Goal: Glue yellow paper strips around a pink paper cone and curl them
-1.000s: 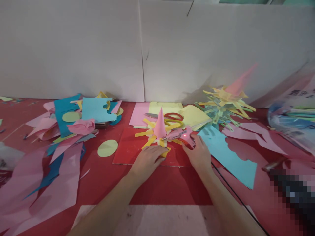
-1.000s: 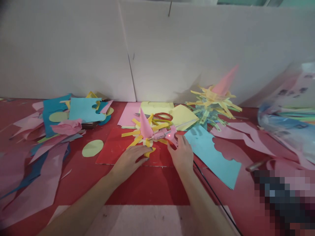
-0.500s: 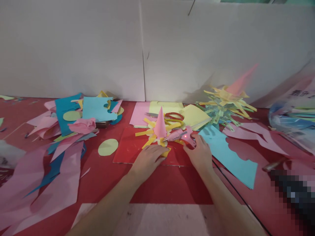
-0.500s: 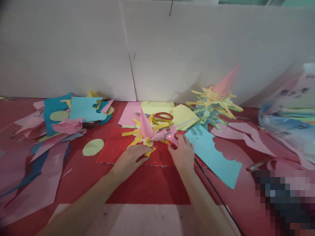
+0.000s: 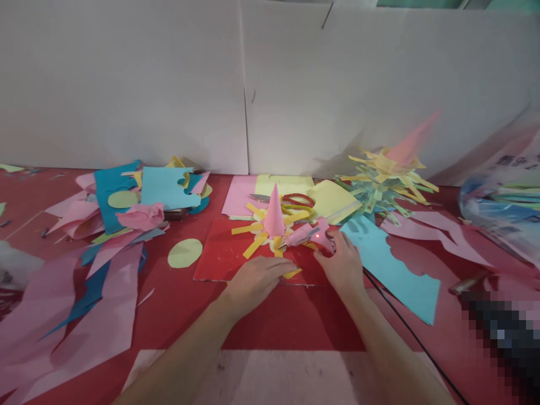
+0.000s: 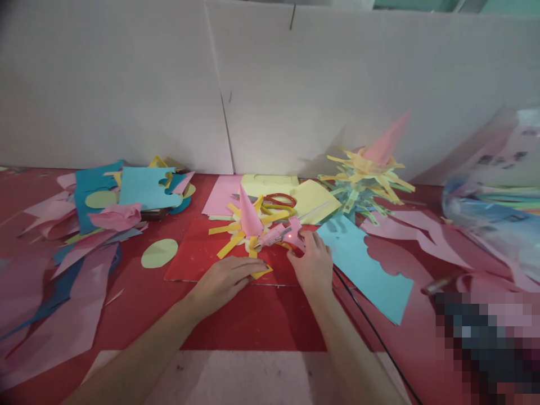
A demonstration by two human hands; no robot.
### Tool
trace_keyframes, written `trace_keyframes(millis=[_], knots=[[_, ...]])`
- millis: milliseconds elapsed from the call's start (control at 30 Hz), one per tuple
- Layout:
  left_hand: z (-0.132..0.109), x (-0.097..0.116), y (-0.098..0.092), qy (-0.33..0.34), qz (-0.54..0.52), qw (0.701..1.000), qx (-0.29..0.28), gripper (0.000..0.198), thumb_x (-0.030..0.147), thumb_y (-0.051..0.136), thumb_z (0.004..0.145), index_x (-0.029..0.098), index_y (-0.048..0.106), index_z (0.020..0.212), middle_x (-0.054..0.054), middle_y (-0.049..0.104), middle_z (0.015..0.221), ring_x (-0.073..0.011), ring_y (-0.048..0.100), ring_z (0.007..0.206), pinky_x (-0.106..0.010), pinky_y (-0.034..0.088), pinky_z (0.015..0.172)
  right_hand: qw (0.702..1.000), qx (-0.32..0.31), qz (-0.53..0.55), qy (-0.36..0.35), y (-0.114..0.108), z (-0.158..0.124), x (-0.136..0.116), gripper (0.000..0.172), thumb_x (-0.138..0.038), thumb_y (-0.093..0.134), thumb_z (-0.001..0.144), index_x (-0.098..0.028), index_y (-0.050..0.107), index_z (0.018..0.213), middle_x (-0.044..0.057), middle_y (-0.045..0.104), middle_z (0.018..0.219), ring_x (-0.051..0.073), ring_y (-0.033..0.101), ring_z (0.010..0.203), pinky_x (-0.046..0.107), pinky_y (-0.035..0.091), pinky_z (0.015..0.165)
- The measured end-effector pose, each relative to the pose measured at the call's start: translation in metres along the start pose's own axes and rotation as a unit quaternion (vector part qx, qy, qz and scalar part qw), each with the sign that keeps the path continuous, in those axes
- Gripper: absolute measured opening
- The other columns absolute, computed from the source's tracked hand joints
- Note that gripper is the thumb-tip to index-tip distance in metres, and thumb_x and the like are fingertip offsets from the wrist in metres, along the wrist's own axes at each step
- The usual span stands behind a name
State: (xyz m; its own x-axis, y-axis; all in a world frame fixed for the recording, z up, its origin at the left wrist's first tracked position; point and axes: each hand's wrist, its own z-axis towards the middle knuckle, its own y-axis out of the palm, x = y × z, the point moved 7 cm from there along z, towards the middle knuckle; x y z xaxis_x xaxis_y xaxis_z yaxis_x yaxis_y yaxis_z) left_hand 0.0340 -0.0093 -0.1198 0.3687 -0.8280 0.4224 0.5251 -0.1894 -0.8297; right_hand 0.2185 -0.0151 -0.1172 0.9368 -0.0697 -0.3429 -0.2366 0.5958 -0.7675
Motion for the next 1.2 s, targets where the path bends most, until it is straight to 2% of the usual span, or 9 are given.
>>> trace_keyframes(millis=[167,367,567,733,833,1000,1100,1200], knots=[[0.000,0.005,-0.004,0.013,-0.006,1.000,0.017,0.028,0.022,0.044,0.090,0.024,0.058,0.114,0.000,0.066,0.114,-0.0147,0.061,0.104,-0.030,0.051,0.088,1.000,0.006,-0.008,-0.011,0.001,0.000,0.000,0.026,-0.023,0.055,0.069,-0.022,0.049,0.094,0.006,0.062,0.092,0.024,0.058,0.086,0.034,0.039,0.073],[0.002,0.011,-0.010,0.022,-0.020,0.998,0.047,0.027,0.033,0.049,0.088,0.022,0.059,0.110,-0.002,0.068,0.109,-0.0152,0.063,0.100,-0.029,0.053,0.085,1.000,0.012,-0.007,-0.018,0.002,0.000,0.001,0.025,-0.023,0.055,0.069,-0.022,0.049,0.093,0.006,0.063,0.092,0.024,0.057,0.086,0.034,0.039,0.072],[0.002,0.020,-0.026,0.048,-0.033,0.992,0.111,0.022,0.024,0.049,0.087,0.019,0.060,0.106,-0.004,0.069,0.104,-0.0140,0.063,0.100,-0.026,0.054,0.084,1.000,0.005,-0.007,-0.023,0.002,0.000,0.000,0.026,-0.022,0.055,0.069,-0.021,0.050,0.094,0.005,0.062,0.094,0.023,0.057,0.088,0.034,0.038,0.074],[0.000,0.022,-0.029,0.050,-0.037,0.991,0.117,0.023,0.021,0.049,0.086,0.020,0.059,0.107,-0.005,0.068,0.106,-0.0145,0.062,0.103,-0.026,0.053,0.085,1.000,-0.005,0.009,-0.009,0.003,0.000,0.000,0.025,-0.025,0.055,0.068,-0.021,0.051,0.093,0.006,0.062,0.094,0.024,0.057,0.089,0.036,0.039,0.076],[-0.001,0.021,-0.030,0.044,-0.044,0.991,0.123,0.025,0.019,0.050,0.085,0.020,0.058,0.109,-0.005,0.068,0.108,-0.0141,0.061,0.104,-0.026,0.053,0.088,0.998,-0.010,0.049,0.025,0.003,0.000,0.003,0.030,-0.031,0.055,0.069,-0.020,0.052,0.097,0.008,0.062,0.098,0.025,0.056,0.091,0.037,0.040,0.078],[-0.001,0.020,-0.030,0.037,-0.052,0.991,0.117,0.028,0.017,0.047,0.086,0.020,0.056,0.113,-0.006,0.064,0.115,-0.0141,0.059,0.108,-0.025,0.053,0.086,0.986,0.020,0.108,0.123,-0.001,0.001,0.017,0.049,-0.042,0.055,0.070,-0.014,0.051,0.110,0.014,0.059,0.108,0.026,0.053,0.099,0.040,0.041,0.085],[-0.002,0.018,-0.027,0.027,-0.055,0.991,0.117,0.029,0.016,0.047,0.086,0.021,0.055,0.113,-0.007,0.061,0.120,-0.0141,0.058,0.110,-0.025,0.052,0.087,0.974,0.026,0.122,0.187,-0.001,0.000,0.026,0.055,-0.045,0.056,0.068,-0.013,0.051,0.113,0.015,0.058,0.109,0.026,0.053,0.097,0.040,0.041,0.086],[-0.002,0.013,-0.025,0.014,-0.041,0.990,0.131,0.029,0.016,0.047,0.086,0.022,0.055,0.114,-0.007,0.059,0.123,-0.0146,0.055,0.113,-0.028,0.050,0.092,0.965,0.037,0.138,0.219,-0.001,-0.001,0.032,0.059,-0.048,0.057,0.067,-0.013,0.051,0.113,0.013,0.059,0.105,0.025,0.054,0.092,0.039,0.041,0.084]])
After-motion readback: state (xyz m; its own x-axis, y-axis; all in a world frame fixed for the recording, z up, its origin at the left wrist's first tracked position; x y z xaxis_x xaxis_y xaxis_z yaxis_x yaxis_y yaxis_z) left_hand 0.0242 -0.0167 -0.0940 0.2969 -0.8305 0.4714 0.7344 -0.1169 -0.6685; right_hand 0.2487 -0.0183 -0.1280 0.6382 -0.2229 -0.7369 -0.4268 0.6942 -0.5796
